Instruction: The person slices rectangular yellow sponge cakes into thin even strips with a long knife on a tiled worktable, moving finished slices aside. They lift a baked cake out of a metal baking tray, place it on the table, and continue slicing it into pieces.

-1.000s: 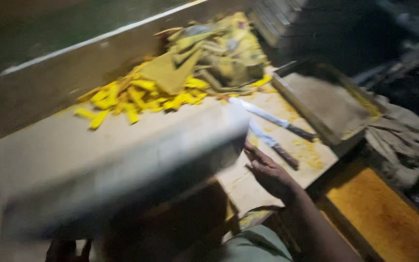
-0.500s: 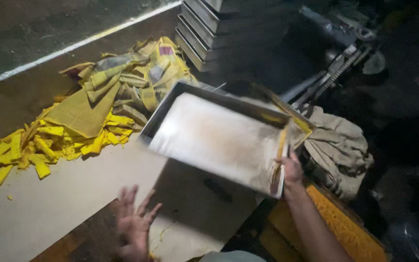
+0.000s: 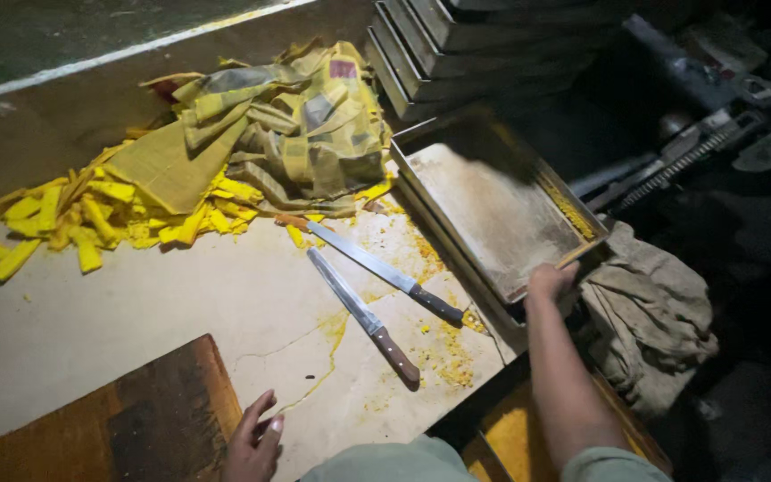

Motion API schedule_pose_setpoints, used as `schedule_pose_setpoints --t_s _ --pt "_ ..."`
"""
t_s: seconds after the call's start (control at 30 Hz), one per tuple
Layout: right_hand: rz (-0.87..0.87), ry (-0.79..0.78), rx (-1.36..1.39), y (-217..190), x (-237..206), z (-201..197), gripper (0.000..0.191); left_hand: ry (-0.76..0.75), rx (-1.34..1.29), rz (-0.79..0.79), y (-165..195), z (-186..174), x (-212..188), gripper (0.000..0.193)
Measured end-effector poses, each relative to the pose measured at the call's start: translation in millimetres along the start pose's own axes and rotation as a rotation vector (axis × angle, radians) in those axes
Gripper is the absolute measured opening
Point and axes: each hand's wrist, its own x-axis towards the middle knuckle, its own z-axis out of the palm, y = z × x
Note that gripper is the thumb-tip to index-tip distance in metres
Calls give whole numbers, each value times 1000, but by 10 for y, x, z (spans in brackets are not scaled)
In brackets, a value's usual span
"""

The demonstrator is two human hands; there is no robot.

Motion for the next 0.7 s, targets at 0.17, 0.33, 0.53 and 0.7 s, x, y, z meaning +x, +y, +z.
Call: schedule_pose_setpoints --t_s 0.17,0.33,0.53,0.7 --pt "15 -91 293 -255 -355 -88 28 122 198 107 -264 -594 -441 47" --pt "74 -257 502 -291 -919 -537 44 282 180 187 50 -1057 -956 41" --pt "530 -341 1140 -131 -1234 -968 44 296 438 371 304 -1988 -1043 32" --pt "629 187 1754 -1009 -2246 -1635 45 450 510 409 76 -3394 -732 28"
